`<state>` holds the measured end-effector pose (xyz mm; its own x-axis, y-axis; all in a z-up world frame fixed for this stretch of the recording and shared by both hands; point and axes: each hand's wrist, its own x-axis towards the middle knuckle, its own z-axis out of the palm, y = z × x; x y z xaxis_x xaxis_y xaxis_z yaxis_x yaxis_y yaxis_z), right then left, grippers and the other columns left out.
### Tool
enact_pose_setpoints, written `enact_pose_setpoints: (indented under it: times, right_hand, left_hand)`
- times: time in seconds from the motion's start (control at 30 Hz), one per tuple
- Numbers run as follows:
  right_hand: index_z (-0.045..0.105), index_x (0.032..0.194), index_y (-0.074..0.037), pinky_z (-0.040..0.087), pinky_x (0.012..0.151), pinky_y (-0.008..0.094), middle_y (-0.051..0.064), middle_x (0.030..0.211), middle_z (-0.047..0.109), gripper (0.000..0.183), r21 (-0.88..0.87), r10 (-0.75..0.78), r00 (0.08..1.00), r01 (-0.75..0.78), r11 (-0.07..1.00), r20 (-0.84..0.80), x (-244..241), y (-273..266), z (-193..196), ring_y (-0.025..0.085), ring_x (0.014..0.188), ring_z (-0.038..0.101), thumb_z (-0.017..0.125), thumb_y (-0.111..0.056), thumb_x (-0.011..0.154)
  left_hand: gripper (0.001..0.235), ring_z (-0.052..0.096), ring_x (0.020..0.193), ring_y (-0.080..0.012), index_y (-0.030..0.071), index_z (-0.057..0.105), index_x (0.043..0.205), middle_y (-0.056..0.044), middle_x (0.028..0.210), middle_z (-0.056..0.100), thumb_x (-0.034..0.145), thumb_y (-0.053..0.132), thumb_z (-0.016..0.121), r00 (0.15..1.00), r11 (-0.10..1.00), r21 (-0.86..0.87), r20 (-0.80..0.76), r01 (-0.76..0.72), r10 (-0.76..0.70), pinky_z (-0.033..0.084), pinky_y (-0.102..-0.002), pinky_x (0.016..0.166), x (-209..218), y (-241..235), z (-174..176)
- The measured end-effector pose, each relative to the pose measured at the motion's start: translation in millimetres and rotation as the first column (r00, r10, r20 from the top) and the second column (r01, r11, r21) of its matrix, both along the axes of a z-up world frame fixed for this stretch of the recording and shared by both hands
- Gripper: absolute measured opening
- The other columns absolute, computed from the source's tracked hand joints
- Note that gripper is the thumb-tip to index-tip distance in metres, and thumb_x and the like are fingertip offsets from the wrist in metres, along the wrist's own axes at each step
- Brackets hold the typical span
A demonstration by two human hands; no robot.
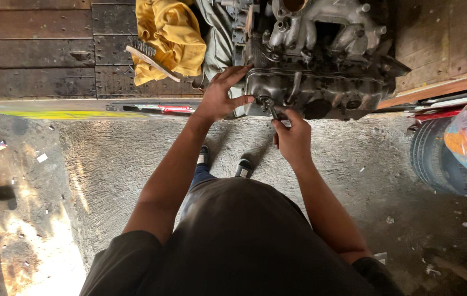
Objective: The person uses a wrench to tighten bolts on a disassembled engine block resting on a wooden platform. The person repeatedly positions the wrench, turns it to tighten fasteners, and repositions hands to access different bolt locations on the engine.
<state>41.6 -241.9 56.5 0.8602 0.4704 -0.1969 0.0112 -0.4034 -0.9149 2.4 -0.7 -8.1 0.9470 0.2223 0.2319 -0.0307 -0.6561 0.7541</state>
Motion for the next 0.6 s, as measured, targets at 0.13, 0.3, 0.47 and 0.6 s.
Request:
enact_pose_setpoints:
  times: [0.13, 0.3, 0.47, 0.6]
  right_hand:
    - [0.069, 0.127, -0.005, 0.045, 0.042, 0.027, 0.008, 0.084, 0.072, 0.03, -0.002, -0.024, 0.999, 0.024, 1.0, 0.042, -2.7, 4.0, -0.5, 0.008, 0.051, 0.061, 0.064, -0.001, 0.097]
    - [0.072, 0.119, -0.001, 0.051, 0.058, 0.033, 0.015, 0.09, 0.075, 0.026, -0.162, 0.137, 0.916, -0.08, 0.983, 0.378, 8.3, 1.3, 4.9, 0.019, 0.069, 0.071, 0.071, 0.001, 0.093]
    - [0.072, 0.113, -0.001, 0.054, 0.064, 0.039, 0.019, 0.091, 0.074, 0.023, -0.296, 0.263, 0.874, -0.145, 0.944, 0.409, 16.1, 2.4, 18.9, 0.03, 0.075, 0.074, 0.07, 0.002, 0.09]
    - [0.072, 0.108, -0.001, 0.054, 0.065, 0.041, 0.019, 0.09, 0.074, 0.019, -0.371, 0.434, 0.736, -0.264, 0.89, 0.52, 32.5, -2.5, 26.3, 0.032, 0.076, 0.073, 0.068, 0.005, 0.091]
  left_hand:
    - [0.087, 0.057, 0.14, -0.0338, 0.025, 0.049, 0.155, -0.011, 0.154, 0.056, 0.084, 0.069, 0.073, 0.999, 0.998, -0.055, 0.016, 0.03, -0.029, 0.036, -0.055, 0.124, -2.7, 1.8, 5.5]
    - [0.086, 0.056, 0.138, -0.037, 0.022, 0.049, 0.155, -0.012, 0.153, 0.056, 0.085, 0.062, 0.077, 1.0, 0.999, -0.043, 0.016, 0.027, -0.027, 0.038, -0.054, 0.12, -5.2, 0.5, 13.2]
    - [0.088, 0.056, 0.137, -0.038, 0.021, 0.047, 0.156, -0.013, 0.152, 0.056, 0.084, 0.061, 0.078, 0.999, 0.996, -0.081, 0.009, 0.04, -0.039, 0.041, -0.053, 0.119, -4.9, 0.2, 14.7]
    - [0.09, 0.058, 0.135, -0.036, 0.023, 0.047, 0.156, -0.012, 0.154, 0.055, 0.081, 0.064, 0.075, 0.999, 0.996, -0.086, -0.004, 0.039, -0.039, 0.037, -0.056, 0.121, 0.0, -1.1, 8.5]
